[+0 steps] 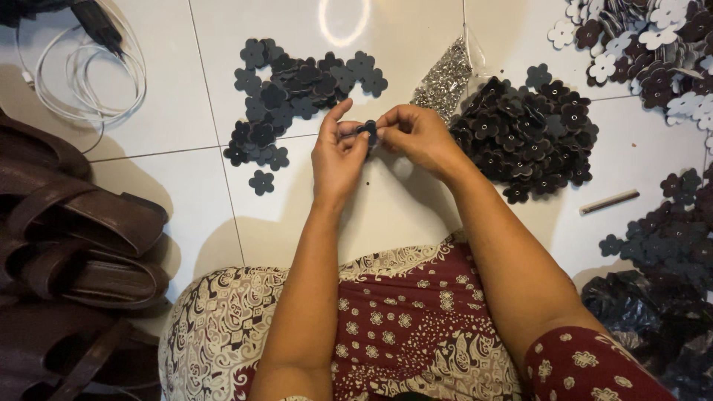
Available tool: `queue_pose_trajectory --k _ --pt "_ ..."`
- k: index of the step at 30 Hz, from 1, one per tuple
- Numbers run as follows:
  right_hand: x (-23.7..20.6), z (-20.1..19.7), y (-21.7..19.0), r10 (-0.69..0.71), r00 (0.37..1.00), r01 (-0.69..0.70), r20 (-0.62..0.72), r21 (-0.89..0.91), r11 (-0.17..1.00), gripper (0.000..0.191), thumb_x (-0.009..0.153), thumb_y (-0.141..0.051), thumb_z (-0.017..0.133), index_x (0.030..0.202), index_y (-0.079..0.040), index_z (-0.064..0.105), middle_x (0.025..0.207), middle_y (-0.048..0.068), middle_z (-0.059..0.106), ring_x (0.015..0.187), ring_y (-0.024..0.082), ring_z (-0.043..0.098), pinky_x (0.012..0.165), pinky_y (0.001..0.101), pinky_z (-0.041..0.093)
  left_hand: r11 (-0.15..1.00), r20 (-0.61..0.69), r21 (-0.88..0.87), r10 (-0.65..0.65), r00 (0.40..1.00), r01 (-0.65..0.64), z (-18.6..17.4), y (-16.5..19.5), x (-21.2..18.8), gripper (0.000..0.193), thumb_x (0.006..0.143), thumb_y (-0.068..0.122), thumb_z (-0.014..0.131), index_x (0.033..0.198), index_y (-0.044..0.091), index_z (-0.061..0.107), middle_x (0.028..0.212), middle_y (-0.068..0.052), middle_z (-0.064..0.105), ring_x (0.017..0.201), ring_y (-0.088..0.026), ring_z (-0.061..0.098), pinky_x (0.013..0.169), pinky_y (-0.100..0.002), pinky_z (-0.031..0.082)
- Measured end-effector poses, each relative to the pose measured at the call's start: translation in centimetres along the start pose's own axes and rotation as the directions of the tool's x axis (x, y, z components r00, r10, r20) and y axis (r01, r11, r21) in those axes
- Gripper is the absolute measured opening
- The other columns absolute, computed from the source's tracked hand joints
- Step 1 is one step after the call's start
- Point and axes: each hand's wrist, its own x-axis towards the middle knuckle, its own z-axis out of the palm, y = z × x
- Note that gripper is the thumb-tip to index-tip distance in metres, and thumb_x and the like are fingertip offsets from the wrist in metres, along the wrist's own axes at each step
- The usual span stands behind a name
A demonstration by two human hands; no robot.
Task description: The person sits on the floor and repeatedly picks up black flower-shaped pieces and small silver fasteners. They attach the fasteners to the center of each flower piece by hand and place the assembled units into a growing pile.
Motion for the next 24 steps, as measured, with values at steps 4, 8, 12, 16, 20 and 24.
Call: queue_pose_trajectory --k 4,8,12,16,20,24 --pt "0.0 0.1 -0.2 0.024 0.999 -0.024 0.024 0.004 1.0 0.018 0.089 -0.011 0.074 0.102 0.0 0.07 0.083 0.0 0.071 0.072 0.006 0.065 0.066 0.0222 0.054 0.998 0.035 0.054 0.019 0.999 -0.021 0.0 0.1 -0.2 0.057 0.095 -0.007 0.06 0.147 0.01 0.044 0.107 -0.005 0.064 0.094 -0.011 0.069 0.086 -0.027 0.059" --pt "0.0 0.2 -0.2 0.009 1.0 -0.009 0.001 -0.142 0.99 0.016 0.087 -0.011 0.075 0.1 -0.001 0.072 0.081 0.0 0.07 0.071 0.005 0.062 0.065 0.0225 0.051 0.981 0.072 0.173 0.076 0.995 -0.087 0.4 0.1 -0.4 0.055 0.097 -0.006 0.058 0.146 0.011 0.041 0.106 -0.005 0.065 0.094 -0.013 0.068 0.089 -0.029 0.057" --pt "-0.1 0.3 0.2 0.012 1.0 -0.016 -0.02 -0.249 0.968 0.019 0.089 -0.017 0.073 0.098 -0.001 0.07 0.078 0.003 0.068 0.07 0.009 0.059 0.062 0.0272 0.05 0.959 0.1 0.249 0.114 0.988 -0.136 0.7 -0.2 -0.6 0.05 0.098 -0.004 0.054 0.144 0.01 0.039 0.108 -0.007 0.067 0.1 -0.018 0.072 0.091 -0.032 0.057" --pt "0.0 0.2 0.7 0.013 1.0 -0.022 -0.022 -0.447 0.894 0.024 0.088 -0.023 0.068 0.096 -0.001 0.069 0.075 0.008 0.069 0.067 0.015 0.062 0.062 0.0323 0.05 0.909 0.138 0.343 0.199 0.97 -0.236 1.0 -0.5 -1.0 0.049 0.097 -0.006 0.053 0.143 0.009 0.04 0.109 -0.011 0.067 0.105 -0.024 0.071 0.095 -0.036 0.055" --pt "-0.1 0.0 1.1 0.031 1.0 -0.031 -0.007 -0.444 0.895 0.024 0.089 -0.025 0.065 0.097 -0.002 0.069 0.076 0.008 0.069 0.068 0.016 0.063 0.064 0.033 0.052 0.91 0.153 0.341 0.192 0.969 -0.234 1.3 -0.5 -1.2 0.047 0.097 -0.006 0.053 0.141 0.009 0.043 0.108 -0.011 0.067 0.104 -0.026 0.07 0.095 -0.038 0.054" --pt "-0.3 -0.4 0.7 0.058 0.997 -0.04 0.042 -0.356 0.933 0.025 0.091 -0.025 0.064 0.096 -0.001 0.069 0.079 0.009 0.069 0.071 0.016 0.063 0.064 0.0339 0.052 0.918 0.148 0.33 0.178 0.973 -0.218 1.6 0.1 -1.6 0.044 0.098 -0.004 0.054 0.139 0.009 0.045 0.109 -0.012 0.067 0.103 -0.026 0.07 0.094 -0.037 0.055"
